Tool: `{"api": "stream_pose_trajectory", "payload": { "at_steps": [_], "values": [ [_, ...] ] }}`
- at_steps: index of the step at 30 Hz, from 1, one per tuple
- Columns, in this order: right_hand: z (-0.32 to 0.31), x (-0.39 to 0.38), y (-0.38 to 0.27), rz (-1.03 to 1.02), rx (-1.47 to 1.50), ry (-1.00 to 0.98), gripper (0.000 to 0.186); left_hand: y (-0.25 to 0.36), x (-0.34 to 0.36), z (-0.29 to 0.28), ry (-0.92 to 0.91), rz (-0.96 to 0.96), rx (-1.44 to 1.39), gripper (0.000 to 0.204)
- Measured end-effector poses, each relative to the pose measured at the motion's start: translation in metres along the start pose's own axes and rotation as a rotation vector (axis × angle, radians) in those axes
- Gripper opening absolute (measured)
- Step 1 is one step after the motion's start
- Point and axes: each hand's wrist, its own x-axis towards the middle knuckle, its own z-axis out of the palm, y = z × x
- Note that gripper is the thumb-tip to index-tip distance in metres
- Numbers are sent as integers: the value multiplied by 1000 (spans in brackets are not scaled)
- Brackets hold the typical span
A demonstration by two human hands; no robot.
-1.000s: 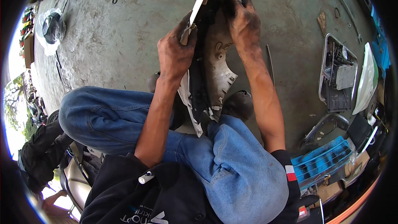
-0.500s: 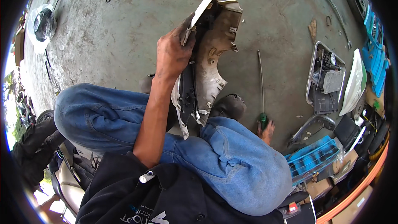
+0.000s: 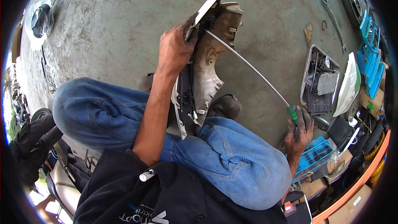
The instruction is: The person assembles a scooter headlight unit by fitting a black plastic housing into a white fairing and securing it using a screwdriver. They handle the fairing, the light assembly, and small screws while working on a concrete floor.
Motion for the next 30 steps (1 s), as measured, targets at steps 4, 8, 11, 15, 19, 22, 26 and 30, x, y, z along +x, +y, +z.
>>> {"api": "stream_pose_trajectory", "payload": {
  "at_steps": [4, 8, 11, 15, 19, 22, 26, 30],
  "values": [
    [-4, 23, -4, -93, -26, 9, 47, -1, 1, -3, 2, -20, 1, 51],
    [-6, 29, -6, -96, -38, 11, 47, -1, 2, -3, 0, -38, -4, 50],
    [-4, 33, -8, -119, -39, 1, 47, -2, 2, -4, 5, -33, -25, 50],
    [-4, 37, -11, -133, -42, -15, 47, -2, 2, -5, -10, -50, -27, 51],
    [-8, 40, -13, -165, -77, -25, 47, -5, 1, -6, 19, -44, -41, 53],
    [-34, 46, -22, -214, -205, -7, 44, 1, 1, -3, -15, -44, -28, 54],
    [-75, 59, -33, -380, -364, 192, 50, 4, 2, 0, -15, -29, -28, 47],
    [-103, 84, -39, -462, -192, 121, 53, 4, 1, -3, -4, -17, -7, 46]
  ]
}}
